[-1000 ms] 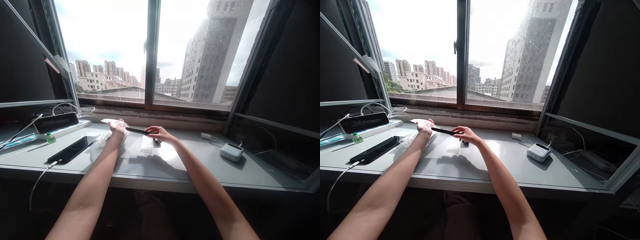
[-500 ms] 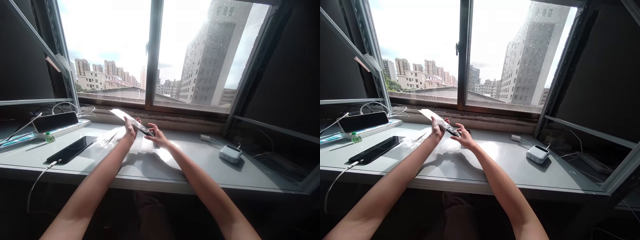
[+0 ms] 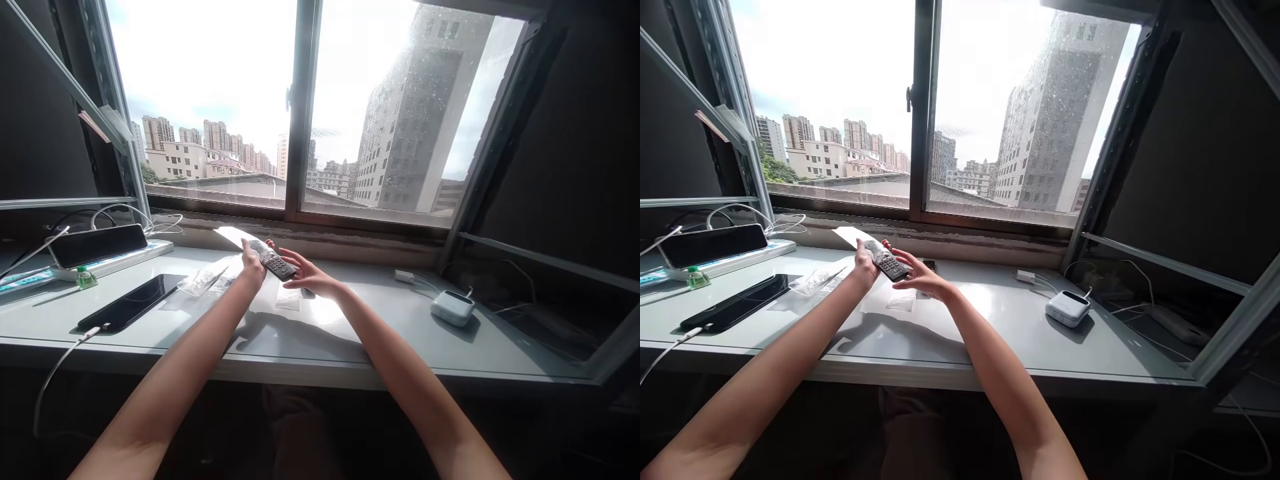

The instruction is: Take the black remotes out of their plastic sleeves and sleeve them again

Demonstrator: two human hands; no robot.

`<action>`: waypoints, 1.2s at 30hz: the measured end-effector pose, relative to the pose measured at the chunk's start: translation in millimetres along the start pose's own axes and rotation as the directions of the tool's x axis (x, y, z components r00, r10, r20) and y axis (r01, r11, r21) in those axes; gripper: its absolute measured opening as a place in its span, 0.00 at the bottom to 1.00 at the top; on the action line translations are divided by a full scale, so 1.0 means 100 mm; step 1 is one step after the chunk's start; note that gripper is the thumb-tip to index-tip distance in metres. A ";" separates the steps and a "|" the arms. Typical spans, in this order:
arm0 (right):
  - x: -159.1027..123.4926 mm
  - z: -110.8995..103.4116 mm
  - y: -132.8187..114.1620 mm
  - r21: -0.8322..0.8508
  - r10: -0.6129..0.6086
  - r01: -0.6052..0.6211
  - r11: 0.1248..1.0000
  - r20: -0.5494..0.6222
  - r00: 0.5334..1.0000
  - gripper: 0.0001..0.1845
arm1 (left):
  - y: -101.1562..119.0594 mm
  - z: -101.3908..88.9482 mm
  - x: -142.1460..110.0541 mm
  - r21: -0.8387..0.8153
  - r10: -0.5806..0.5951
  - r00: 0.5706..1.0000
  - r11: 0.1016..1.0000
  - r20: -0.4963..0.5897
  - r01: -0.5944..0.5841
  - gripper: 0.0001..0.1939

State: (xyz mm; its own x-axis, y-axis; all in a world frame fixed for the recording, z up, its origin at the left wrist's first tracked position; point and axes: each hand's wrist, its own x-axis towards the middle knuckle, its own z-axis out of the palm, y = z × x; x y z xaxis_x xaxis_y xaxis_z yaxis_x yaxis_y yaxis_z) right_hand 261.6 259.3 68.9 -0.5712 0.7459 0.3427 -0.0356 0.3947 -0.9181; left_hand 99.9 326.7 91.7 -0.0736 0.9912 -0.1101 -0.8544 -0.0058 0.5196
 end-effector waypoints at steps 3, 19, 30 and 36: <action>0.04 0.01 0.05 -0.058 -0.023 0.015 0.998 -0.146 0.989 0.54 | 0.00 0.00 -0.02 0.016 -0.008 0.992 1.000 0.122 0.006 0.33; 0.09 0.03 0.08 -0.184 -0.033 -0.059 0.981 -0.460 0.887 0.34 | -0.32 0.00 -0.06 0.462 -0.146 0.920 0.886 0.363 -0.041 0.25; 0.05 0.15 0.10 -0.220 -0.044 0.014 0.975 -0.132 0.990 0.28 | 0.20 -0.19 0.25 0.164 0.032 0.960 0.983 0.277 -0.080 0.34; 0.05 0.17 0.07 -0.262 0.044 -0.112 0.959 -0.251 0.967 0.43 | 0.16 -0.18 0.23 0.212 0.018 0.958 0.974 0.286 -0.082 0.28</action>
State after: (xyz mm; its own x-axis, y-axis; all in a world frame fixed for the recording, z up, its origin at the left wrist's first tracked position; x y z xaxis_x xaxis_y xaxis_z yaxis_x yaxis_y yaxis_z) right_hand 244.4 257.1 60.6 -0.3482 0.8733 0.3408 0.2441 0.4355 -0.8665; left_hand 75.3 346.7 82.1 0.0610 0.9874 0.1461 -0.7172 -0.0584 0.6944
